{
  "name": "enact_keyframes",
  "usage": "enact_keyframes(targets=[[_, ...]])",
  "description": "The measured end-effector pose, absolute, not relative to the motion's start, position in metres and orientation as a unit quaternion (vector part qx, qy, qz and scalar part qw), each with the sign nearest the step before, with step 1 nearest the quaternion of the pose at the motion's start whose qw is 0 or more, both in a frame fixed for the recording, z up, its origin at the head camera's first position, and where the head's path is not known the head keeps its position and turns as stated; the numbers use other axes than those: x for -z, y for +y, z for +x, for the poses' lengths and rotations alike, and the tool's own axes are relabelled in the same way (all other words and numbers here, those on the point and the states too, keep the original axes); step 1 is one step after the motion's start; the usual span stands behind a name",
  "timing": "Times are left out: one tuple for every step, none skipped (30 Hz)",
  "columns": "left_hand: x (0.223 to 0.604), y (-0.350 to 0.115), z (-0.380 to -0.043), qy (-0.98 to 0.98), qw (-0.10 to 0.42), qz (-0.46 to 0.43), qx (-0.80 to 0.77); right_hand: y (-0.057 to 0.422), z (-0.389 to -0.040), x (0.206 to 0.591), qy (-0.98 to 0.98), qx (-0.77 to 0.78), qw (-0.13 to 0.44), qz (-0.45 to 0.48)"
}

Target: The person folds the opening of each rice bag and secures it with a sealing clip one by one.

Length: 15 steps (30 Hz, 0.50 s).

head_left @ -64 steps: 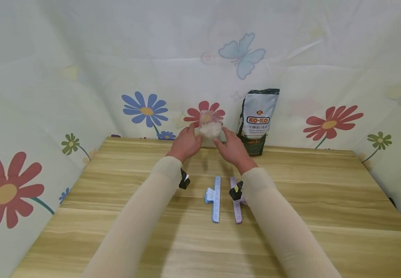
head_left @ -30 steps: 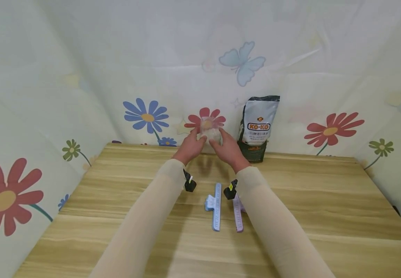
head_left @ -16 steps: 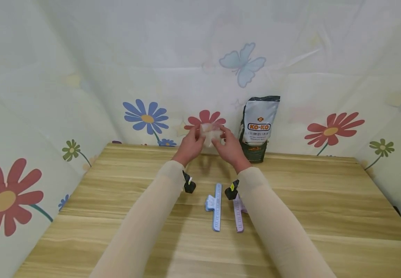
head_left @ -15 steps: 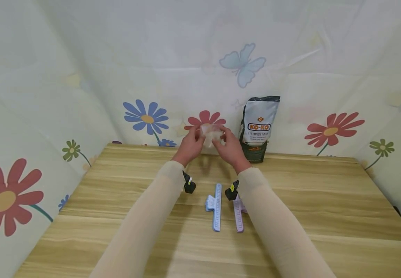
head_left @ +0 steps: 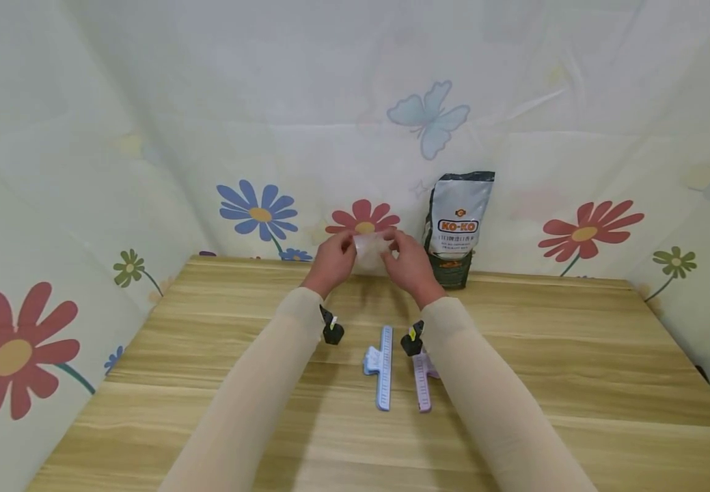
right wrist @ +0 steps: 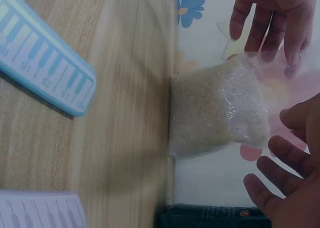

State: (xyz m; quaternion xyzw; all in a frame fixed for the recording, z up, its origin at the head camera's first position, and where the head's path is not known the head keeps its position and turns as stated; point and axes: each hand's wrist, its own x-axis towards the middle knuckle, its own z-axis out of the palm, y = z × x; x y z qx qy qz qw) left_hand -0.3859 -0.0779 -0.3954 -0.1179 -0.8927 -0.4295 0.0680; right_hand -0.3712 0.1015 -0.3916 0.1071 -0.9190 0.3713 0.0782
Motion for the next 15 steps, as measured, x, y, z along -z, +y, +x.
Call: enact_keyframes(targets=[[0.396,-0.079,-0.386,-0.893,0.072,-0.121,0.429,0.102,-0.37,0.391,-0.923,-0.36,0.082,0.104],[0.396,-0.08,-0.385,-0.891,0.074,-0.123,0.43,0.102,-0.37,0.39,-0.927,-0.35,0.085,0.102],[0.396,-0.081,-0.383,-0.891,0.075,-0.124,0.431,0.103,-0.369,0.39,-0.932,-0.337,0.089,0.1],[0.396,-0.082,-0.382,-0.889,0.075,-0.124,0.434,0.103,-0.368,0.389,-0.935,-0.326,0.093,0.101],[0.396,-0.083,-0.38,-0.888,0.075,-0.123,0.437,0.104,-0.367,0.388,-0.938,-0.316,0.097,0.104],[0.396,-0.084,-0.379,-0.886,0.075,-0.121,0.442,0.105,-0.366,0.387,-0.941,-0.305,0.103,0.109],[0.395,-0.085,-0.378,-0.884,0.075,-0.119,0.446,0.106,-0.366,0.387,-0.943,-0.294,0.106,0.113],[0.395,-0.086,-0.376,-0.883,0.073,-0.118,0.449,0.107,-0.365,0.386,-0.945,-0.284,0.11,0.118],[0.395,-0.087,-0.375,-0.882,0.073,-0.116,0.45,0.108,-0.364,0.386,-0.947,-0.275,0.114,0.124],[0.394,-0.088,-0.374,-0.882,0.073,-0.116,0.451,0.11,-0.364,0.385,-0.948,-0.268,0.117,0.129],[0.394,-0.089,-0.373,-0.882,0.076,-0.117,0.45,0.111,-0.363,0.385,-0.948,-0.263,0.12,0.134],[0.394,-0.09,-0.372,-0.882,0.078,-0.118,0.449,0.112,-0.363,0.386,-0.948,-0.261,0.122,0.139],[0.393,-0.091,-0.371,-0.882,0.08,-0.12,0.448,0.113,-0.363,0.386,-0.947,-0.26,0.125,0.144],[0.393,-0.092,-0.371,-0.882,0.083,-0.121,0.447,0.115,-0.362,0.386,-0.944,-0.262,0.129,0.15],[0.392,-0.092,-0.37,-0.882,0.086,-0.122,0.446,0.116,-0.362,0.387,-0.942,-0.266,0.134,0.155]])
